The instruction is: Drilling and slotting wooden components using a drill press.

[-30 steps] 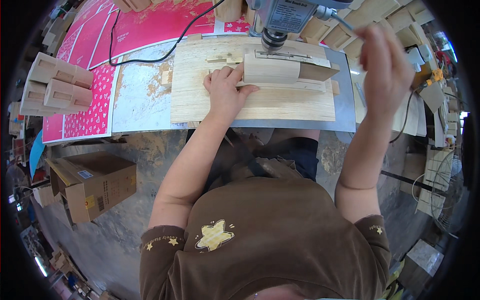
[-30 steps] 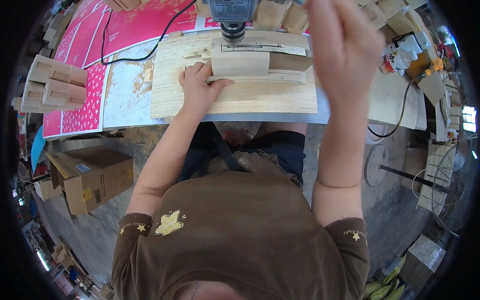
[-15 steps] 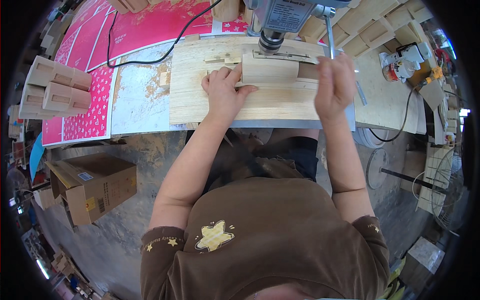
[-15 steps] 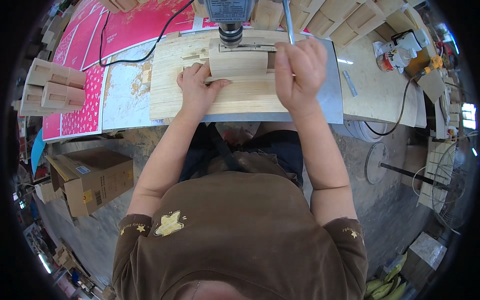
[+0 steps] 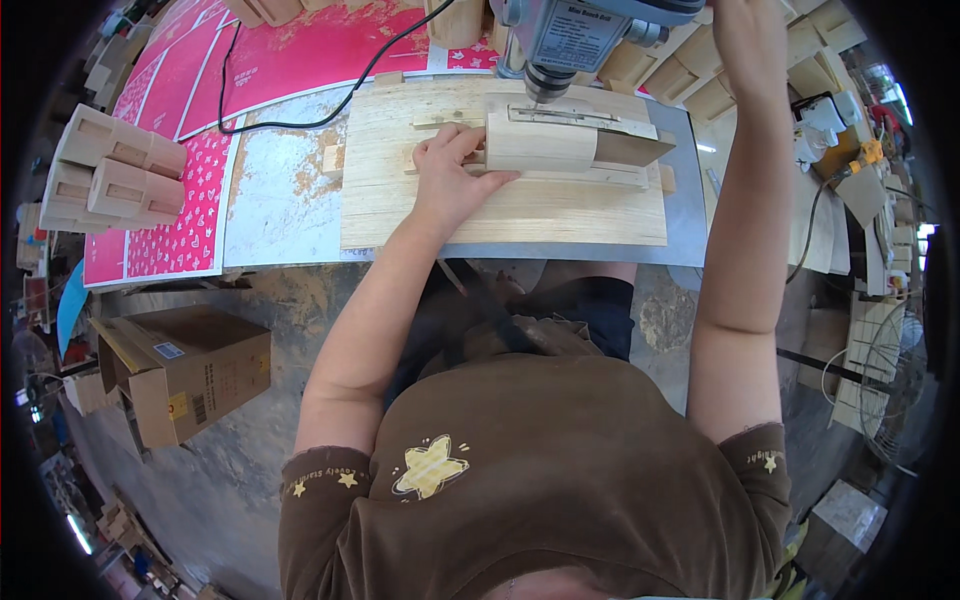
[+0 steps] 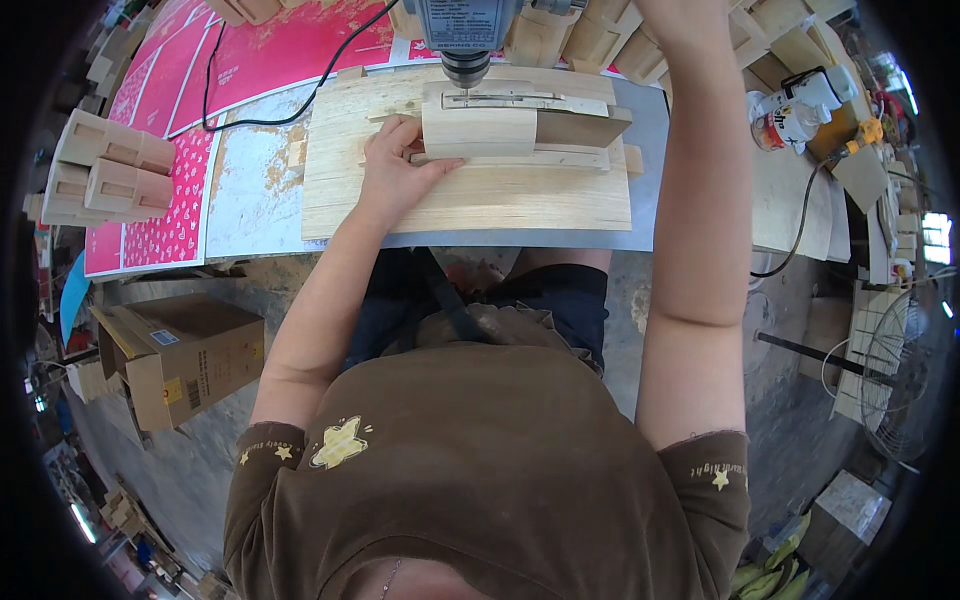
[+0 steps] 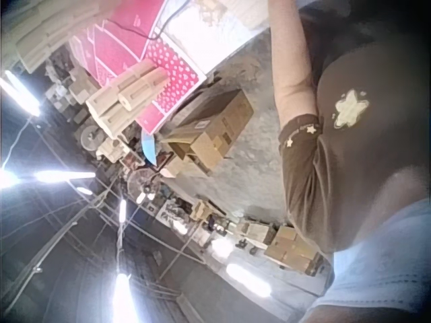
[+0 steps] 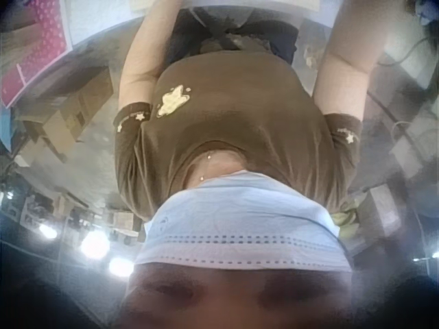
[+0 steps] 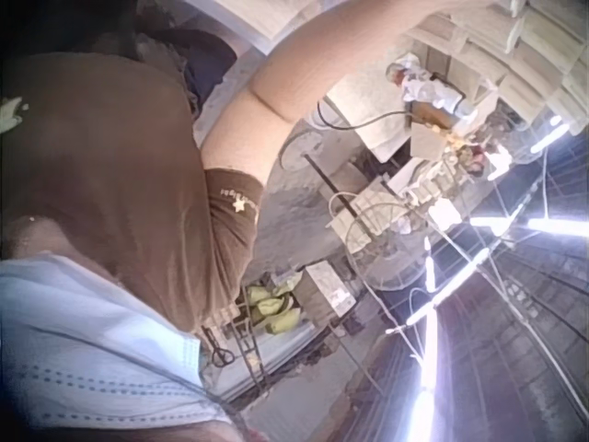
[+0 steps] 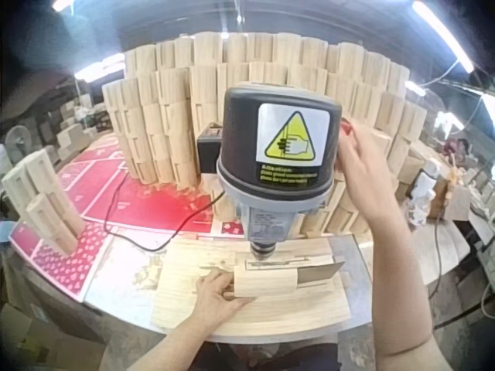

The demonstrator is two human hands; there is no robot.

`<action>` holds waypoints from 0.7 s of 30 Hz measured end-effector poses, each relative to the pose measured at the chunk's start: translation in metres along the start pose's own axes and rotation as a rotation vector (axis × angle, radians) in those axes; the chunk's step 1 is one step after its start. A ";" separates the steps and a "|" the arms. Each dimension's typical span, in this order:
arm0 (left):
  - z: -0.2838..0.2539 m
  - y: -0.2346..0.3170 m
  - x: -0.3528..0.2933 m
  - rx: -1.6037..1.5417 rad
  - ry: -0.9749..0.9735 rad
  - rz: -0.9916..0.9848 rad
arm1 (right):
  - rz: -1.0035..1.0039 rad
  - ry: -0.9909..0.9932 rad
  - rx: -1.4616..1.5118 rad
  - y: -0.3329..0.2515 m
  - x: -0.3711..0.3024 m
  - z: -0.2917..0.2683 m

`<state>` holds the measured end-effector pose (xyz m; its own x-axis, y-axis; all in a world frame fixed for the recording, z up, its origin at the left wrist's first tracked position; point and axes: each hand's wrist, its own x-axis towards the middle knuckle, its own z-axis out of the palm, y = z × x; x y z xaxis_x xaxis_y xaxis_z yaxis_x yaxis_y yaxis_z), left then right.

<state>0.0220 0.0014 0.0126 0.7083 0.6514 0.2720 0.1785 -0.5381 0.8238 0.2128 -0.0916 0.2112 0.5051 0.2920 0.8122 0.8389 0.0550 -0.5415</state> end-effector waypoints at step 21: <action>-0.157 0.001 -0.052 -0.741 0.223 -0.682 | -0.009 -0.786 -0.407 0.032 -0.152 -0.045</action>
<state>-0.1221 0.0509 0.0774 0.4582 0.8195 -0.3441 -0.0245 0.3987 0.9168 0.1719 -0.1775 0.0807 0.3387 0.8732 0.3504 0.9248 -0.2404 -0.2948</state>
